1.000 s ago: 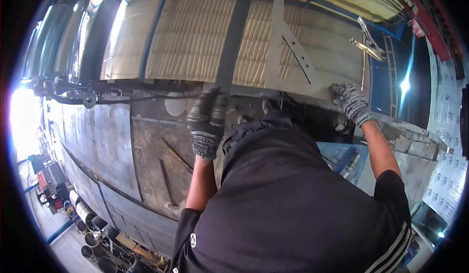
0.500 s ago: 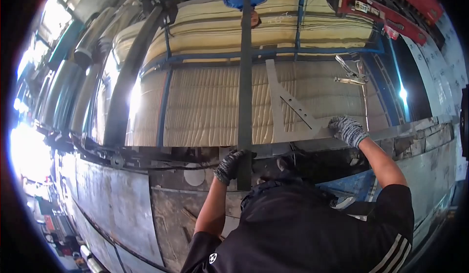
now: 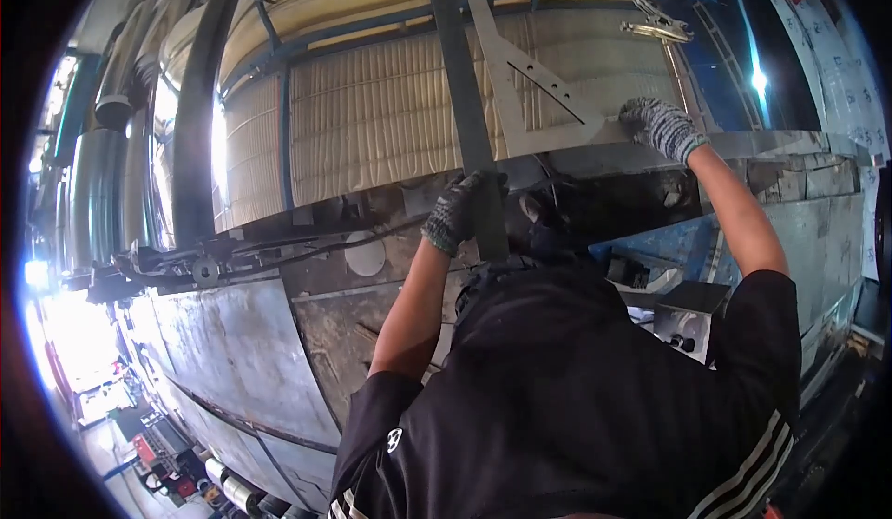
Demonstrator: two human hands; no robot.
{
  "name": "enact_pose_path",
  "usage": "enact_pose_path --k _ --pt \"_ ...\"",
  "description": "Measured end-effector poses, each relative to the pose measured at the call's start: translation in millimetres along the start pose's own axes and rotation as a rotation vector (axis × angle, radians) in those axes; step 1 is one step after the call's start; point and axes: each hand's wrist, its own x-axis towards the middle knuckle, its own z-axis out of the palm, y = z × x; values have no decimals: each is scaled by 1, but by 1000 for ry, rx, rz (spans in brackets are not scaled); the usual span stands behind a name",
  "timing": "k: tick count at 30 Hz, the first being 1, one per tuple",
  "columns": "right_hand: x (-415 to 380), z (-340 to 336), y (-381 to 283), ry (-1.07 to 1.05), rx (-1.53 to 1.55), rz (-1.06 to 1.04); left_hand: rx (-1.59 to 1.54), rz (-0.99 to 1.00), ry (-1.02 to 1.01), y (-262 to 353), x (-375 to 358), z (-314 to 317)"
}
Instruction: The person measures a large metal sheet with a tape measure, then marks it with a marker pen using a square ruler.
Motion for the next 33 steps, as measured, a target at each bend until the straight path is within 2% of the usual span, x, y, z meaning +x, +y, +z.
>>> enact_pose_path --k 3,5,7,9,12,14,18,20,21,23,27,29,30,32,33 --pt "-1 -2 0 1 42 -38 44 35 28 5 5 13" --pt "0 -1 1 -17 43 -24 -704 -419 151 49 5 30" --pt "0 5 2 81 -20 -51 -722 -451 168 47 6 32" --pt "-1 0 0 43 -1 -31 -736 -477 182 47 7 33" --pt "-2 -4 -4 8 17 3 -636 -380 154 41 7 35" --pt "-1 -2 -3 10 17 17 -393 -391 96 35 8 30" --pt "1 -3 -2 -16 55 28 -326 -281 58 21 7 30" --pt "-2 -8 -7 -35 75 46 160 33 7 -16 12 17" --pt "-3 -10 -10 -21 43 27 163 36 8 -14 14 18" --pt "-4 -9 -10 -7 11 5 -93 -14 54 -11 12 23" --pt "-4 -3 -6 -1 55 43 24 -48 38 4 9 30" --pt "-3 -6 -7 3 47 77 532 225 8 1 12 24" --pt "-2 -5 -6 -20 57 74 538 237 12 -6 14 23" --pt "-1 -4 -4 -28 62 67 165 102 72 -19 16 28" --pt "-3 -3 -3 -9 34 23 172 116 74 -15 15 29"
